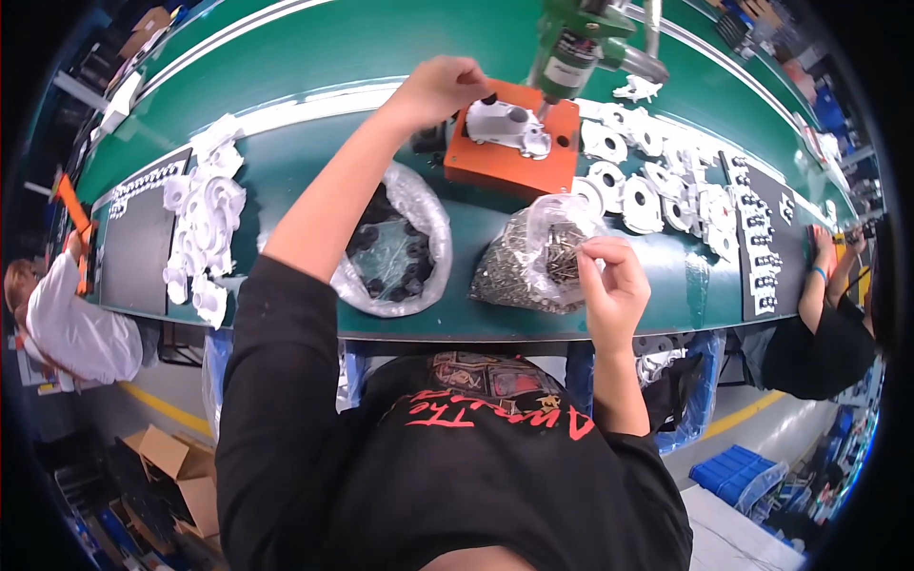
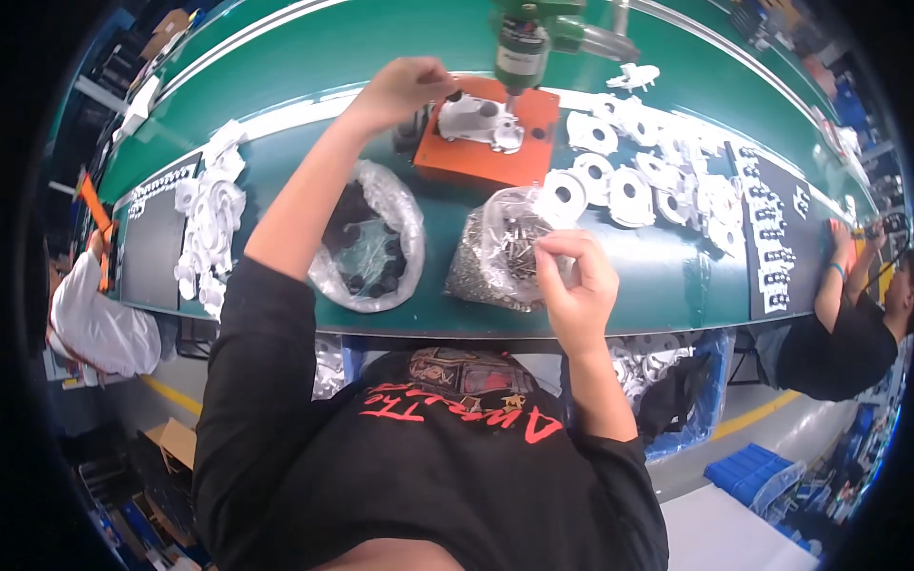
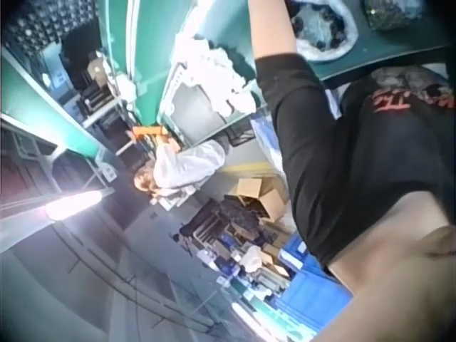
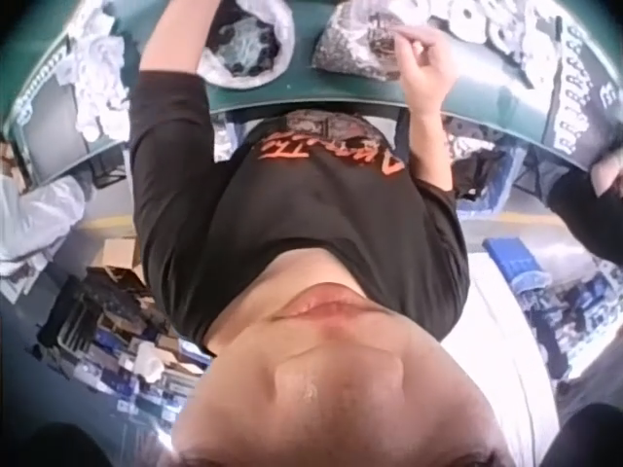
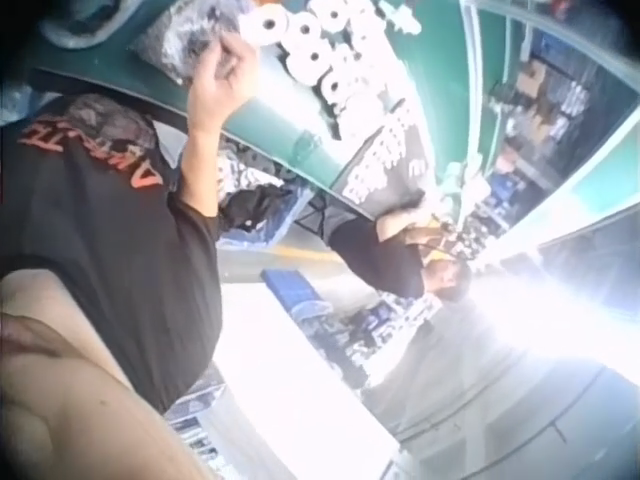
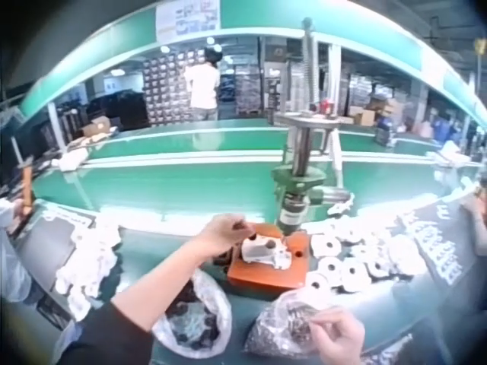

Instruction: Assembling small plastic components using a manual press at a factory workstation.

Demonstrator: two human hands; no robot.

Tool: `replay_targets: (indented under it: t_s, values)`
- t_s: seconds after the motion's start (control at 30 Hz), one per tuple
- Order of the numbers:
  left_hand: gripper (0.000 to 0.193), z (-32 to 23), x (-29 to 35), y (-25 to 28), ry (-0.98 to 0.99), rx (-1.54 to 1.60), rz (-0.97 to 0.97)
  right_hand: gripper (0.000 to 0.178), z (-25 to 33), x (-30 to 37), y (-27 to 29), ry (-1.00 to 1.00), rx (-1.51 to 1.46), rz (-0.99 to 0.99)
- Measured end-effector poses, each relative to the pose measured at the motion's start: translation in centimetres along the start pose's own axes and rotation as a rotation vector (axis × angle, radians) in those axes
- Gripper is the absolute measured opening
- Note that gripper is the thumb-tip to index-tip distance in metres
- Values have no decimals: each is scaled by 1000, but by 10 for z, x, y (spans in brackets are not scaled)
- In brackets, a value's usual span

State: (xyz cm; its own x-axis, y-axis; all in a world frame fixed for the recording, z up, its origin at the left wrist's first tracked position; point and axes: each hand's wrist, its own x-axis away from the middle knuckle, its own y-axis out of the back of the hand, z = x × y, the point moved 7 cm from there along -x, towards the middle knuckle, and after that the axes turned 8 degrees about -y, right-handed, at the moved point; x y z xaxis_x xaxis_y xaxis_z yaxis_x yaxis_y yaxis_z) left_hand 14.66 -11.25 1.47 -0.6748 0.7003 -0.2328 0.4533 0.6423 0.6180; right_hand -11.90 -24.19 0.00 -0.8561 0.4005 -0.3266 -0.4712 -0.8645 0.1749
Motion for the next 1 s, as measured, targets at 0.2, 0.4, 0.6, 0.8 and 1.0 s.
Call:
replay_targets:
  t_s: [0.2,0.4,0.6,0.8,1.0]
  values:
    - [18,-3,-61,-58,33,23,383,12,-3,6,38,11,-133,-167]
    - [11,1,-73,-85,44,111,561,11,-20,0,57,-77,-195,-231]
    - [14,27,-88,-86,-74,-67,503,11,-25,-3,57,-62,-218,-233]
    - [14,-17,-70,-80,-100,-9,728,10,-35,-6,56,-71,-129,-180]
    - [16,2,-77,-93,-14,190,785,11,-34,-6,54,-98,-224,-177]
